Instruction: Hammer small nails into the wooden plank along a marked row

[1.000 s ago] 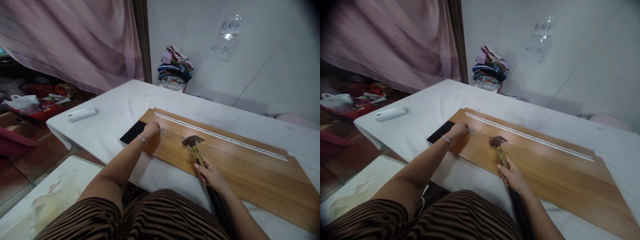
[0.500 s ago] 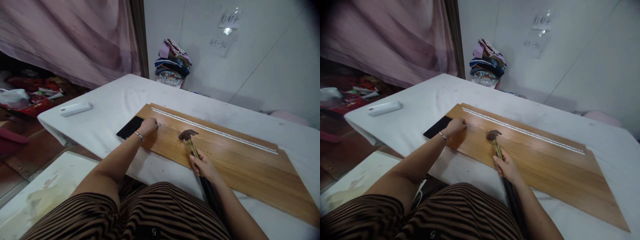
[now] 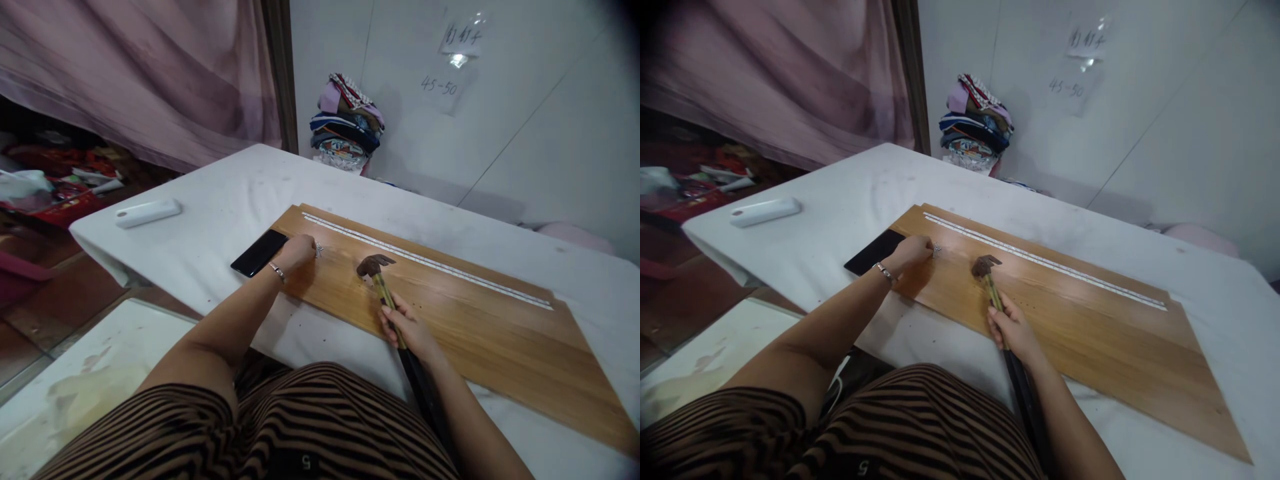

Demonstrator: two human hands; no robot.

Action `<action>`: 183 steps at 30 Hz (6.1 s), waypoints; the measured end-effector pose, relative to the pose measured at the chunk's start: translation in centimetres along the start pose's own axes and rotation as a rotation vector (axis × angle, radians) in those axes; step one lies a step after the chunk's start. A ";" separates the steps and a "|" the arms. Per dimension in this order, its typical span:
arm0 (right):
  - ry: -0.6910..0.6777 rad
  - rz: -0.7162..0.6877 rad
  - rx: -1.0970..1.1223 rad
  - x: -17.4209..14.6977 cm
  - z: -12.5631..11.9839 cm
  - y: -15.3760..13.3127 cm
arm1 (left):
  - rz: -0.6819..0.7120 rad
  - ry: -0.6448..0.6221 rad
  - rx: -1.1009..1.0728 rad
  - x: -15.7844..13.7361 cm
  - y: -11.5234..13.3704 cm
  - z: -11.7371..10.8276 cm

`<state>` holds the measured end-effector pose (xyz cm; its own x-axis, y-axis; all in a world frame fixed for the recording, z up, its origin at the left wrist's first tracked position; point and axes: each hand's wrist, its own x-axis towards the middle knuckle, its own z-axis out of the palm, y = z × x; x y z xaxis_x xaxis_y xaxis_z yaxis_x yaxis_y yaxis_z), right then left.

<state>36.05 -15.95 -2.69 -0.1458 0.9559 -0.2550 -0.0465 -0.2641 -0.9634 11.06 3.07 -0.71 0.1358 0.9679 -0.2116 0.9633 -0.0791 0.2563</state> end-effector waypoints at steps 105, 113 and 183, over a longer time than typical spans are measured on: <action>-0.014 -0.029 -0.052 -0.3 -0.3 0.7 | 0.392 0.177 -0.069 -7.4 3.5 6.4; -0.003 -0.030 -0.057 -0.2 -0.1 0.5 | 0.406 0.172 -0.087 -7.3 3.4 6.5; 0.003 0.003 0.047 0.3 0.4 -0.6 | 0.411 0.237 -0.088 -6.7 3.5 7.0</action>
<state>35.67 -15.60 -2.17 -0.1433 0.9554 -0.2581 -0.0927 -0.2726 -0.9577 15.10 -5.36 -5.00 0.4351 0.8891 0.1421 0.8163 -0.4561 0.3545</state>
